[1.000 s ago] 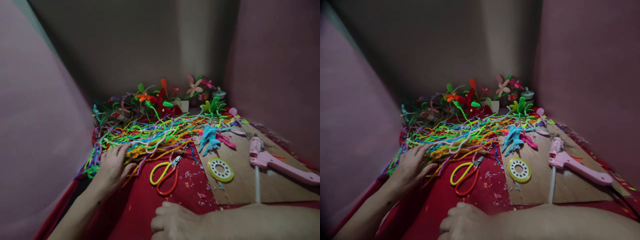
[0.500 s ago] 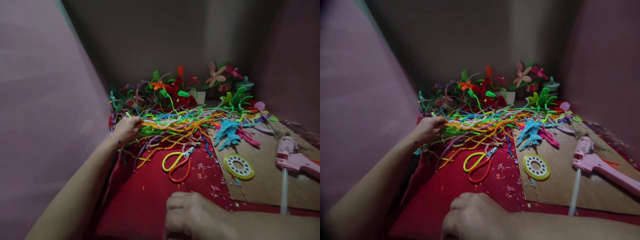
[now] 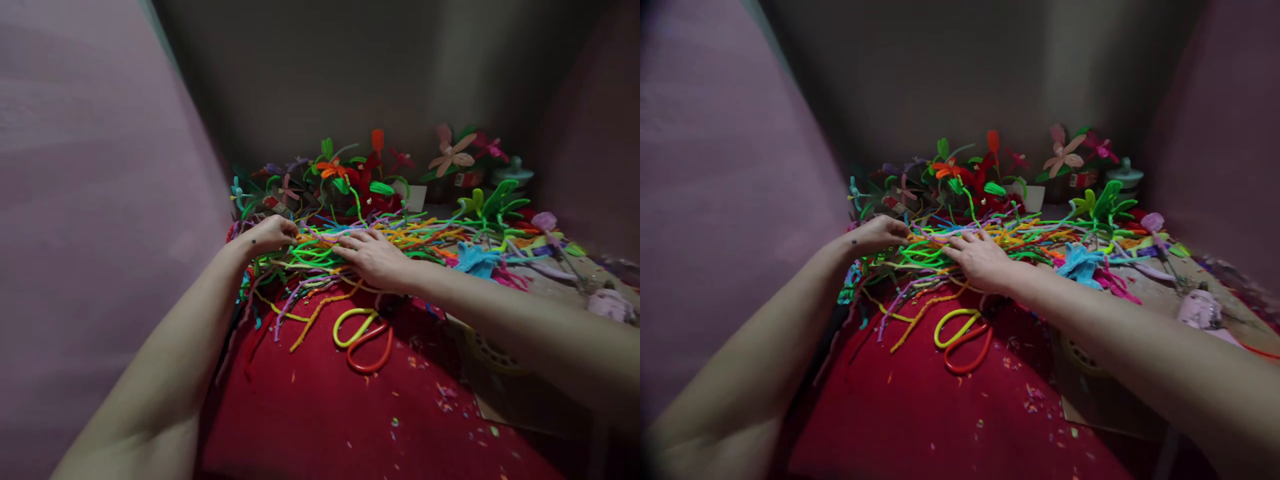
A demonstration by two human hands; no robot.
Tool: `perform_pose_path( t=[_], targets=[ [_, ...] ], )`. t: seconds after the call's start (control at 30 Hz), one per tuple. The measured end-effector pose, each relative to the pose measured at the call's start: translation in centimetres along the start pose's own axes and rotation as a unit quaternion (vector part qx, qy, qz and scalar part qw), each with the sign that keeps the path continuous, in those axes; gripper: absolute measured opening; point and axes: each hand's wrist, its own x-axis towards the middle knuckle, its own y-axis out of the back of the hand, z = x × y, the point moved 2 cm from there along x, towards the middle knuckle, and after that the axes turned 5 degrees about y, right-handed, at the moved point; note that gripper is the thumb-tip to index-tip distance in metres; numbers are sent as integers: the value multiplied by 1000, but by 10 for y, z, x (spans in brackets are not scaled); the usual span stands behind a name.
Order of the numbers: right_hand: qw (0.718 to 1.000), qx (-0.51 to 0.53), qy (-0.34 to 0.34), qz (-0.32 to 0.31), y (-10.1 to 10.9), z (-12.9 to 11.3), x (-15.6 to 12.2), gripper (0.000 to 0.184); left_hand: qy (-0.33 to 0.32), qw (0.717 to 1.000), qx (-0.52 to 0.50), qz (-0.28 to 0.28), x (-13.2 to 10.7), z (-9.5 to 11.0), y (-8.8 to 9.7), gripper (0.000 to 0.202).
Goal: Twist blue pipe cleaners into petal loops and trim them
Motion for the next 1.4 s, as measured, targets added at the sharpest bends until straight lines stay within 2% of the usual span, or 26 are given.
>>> perform_pose_path(
  t=[0.1, 0.2, 0.23, 0.27, 0.3, 0.4, 0.43, 0.53, 0.6, 0.73, 0.83, 0.93, 1.03, 1.1, 1.13, 1.27, 1.33, 1.4],
  targets=[
    [1000, 14, -5, -3, -8, 7, 6, 46, 13, 996, -2, 86, -10, 2, 6, 26],
    [1000, 23, -2, -14, -9, 10, 8, 46, 26, 972, -8, 235, -36, 16, 13, 29],
    [1000, 24, -2, -20, -9, 11, 8, 45, 9, 956, -20, 294, -47, 24, 14, 26],
    [999, 25, -2, -26, -9, 13, 9, 44, -20, 951, -23, 309, -57, 32, 11, 23],
    [999, 25, -3, -31, -9, 15, 9, 44, -57, 954, -17, 294, -66, 40, 6, 22],
    [999, 35, -4, -37, -10, 21, 13, 46, -158, 974, 78, 142, -84, 57, -24, 21],
    [998, 42, -5, -37, -10, 24, 14, 47, -166, 973, 116, 111, -85, 57, -35, 23],
    [997, 69, -16, -33, -12, 31, 19, 45, -120, 973, 177, 89, -79, 48, -59, 22],
    [996, 87, -25, -25, -13, 35, 21, 45, -80, 979, 168, 87, -68, 38, -64, 23],
    [989, 146, -31, 7, -16, 44, 26, 39, -23, 988, 124, 85, -48, 28, -54, 27],
    [976, 211, -43, 18, -17, 52, 29, 34, 10, 993, 85, 81, -36, 29, -44, 36],
    [970, 240, -47, 7, -15, 53, 29, 35, 31, 995, 54, 83, -29, 31, -42, 42],
    [981, 189, -45, -17, -10, 43, 25, 46, 43, 995, 32, 88, -24, 32, -45, 40],
    [991, 113, -62, -33, -8, 33, 23, 70, 46, 995, 21, 91, -22, 32, -47, 40],
    [994, 81, -66, -34, -8, 28, 22, 74, 47, 995, 15, 92, -21, 32, -48, 40],
    [996, 22, -85, -30, -13, 19, 25, 58, 36, 996, -11, 83, -24, 29, -43, 34],
    [995, 23, -94, -33, -16, 23, 28, 54, 21, 993, -77, 86, -31, 27, -32, 32],
    [993, 38, -104, -36, -18, 29, 31, 52, 18, 972, -190, 134, -42, 22, -16, 35]
  ],
)
